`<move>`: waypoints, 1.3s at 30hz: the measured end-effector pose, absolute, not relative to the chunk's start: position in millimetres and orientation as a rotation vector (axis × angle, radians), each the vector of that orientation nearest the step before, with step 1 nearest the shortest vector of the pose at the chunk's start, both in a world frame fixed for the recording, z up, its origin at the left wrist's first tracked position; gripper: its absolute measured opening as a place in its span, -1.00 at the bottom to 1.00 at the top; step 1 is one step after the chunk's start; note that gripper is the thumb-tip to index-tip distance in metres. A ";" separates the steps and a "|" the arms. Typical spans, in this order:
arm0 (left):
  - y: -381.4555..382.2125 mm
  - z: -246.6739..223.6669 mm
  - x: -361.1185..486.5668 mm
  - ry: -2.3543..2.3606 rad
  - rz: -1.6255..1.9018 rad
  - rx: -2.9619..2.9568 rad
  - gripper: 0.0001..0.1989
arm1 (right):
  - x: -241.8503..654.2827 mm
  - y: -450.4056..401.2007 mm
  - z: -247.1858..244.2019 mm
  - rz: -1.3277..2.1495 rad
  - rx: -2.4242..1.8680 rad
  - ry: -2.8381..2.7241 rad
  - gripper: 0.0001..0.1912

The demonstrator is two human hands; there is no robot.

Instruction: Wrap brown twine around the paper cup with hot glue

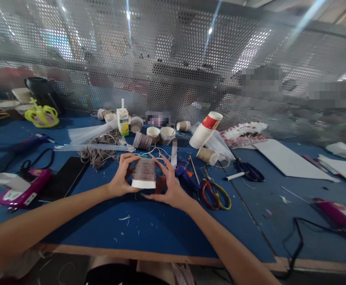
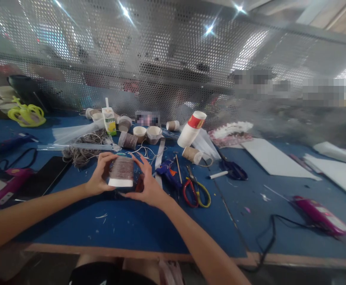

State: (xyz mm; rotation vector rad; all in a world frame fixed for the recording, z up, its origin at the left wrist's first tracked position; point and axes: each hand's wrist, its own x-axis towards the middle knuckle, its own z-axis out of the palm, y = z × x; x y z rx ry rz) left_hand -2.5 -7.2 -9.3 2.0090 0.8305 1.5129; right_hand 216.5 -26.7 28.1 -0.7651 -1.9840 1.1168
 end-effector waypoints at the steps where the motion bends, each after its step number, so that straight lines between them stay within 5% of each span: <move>1: -7.7 -9.3 -2.4 0.821 1.484 1.997 -0.24 | 215.9 -25.1 26.4 1.095 -0.780 -1.964 0.10; 11: -9.4 -3.1 0.4 0.855 1.308 2.328 -0.01 | 223.6 -22.7 26.5 0.717 -0.895 -1.938 -0.04; 24: -6.4 -6.0 2.6 1.089 1.390 2.449 -0.14 | 222.7 -33.6 38.3 0.487 -0.796 -2.118 -0.21; 32: -8.6 -4.9 3.2 1.246 1.404 2.342 -0.16 | 218.5 -47.1 49.7 0.633 -0.690 -2.374 -0.77; 39: -8.7 -3.3 4.2 1.261 1.440 2.306 -0.21 | 214.9 -42.8 46.7 0.475 -0.803 -2.361 -0.92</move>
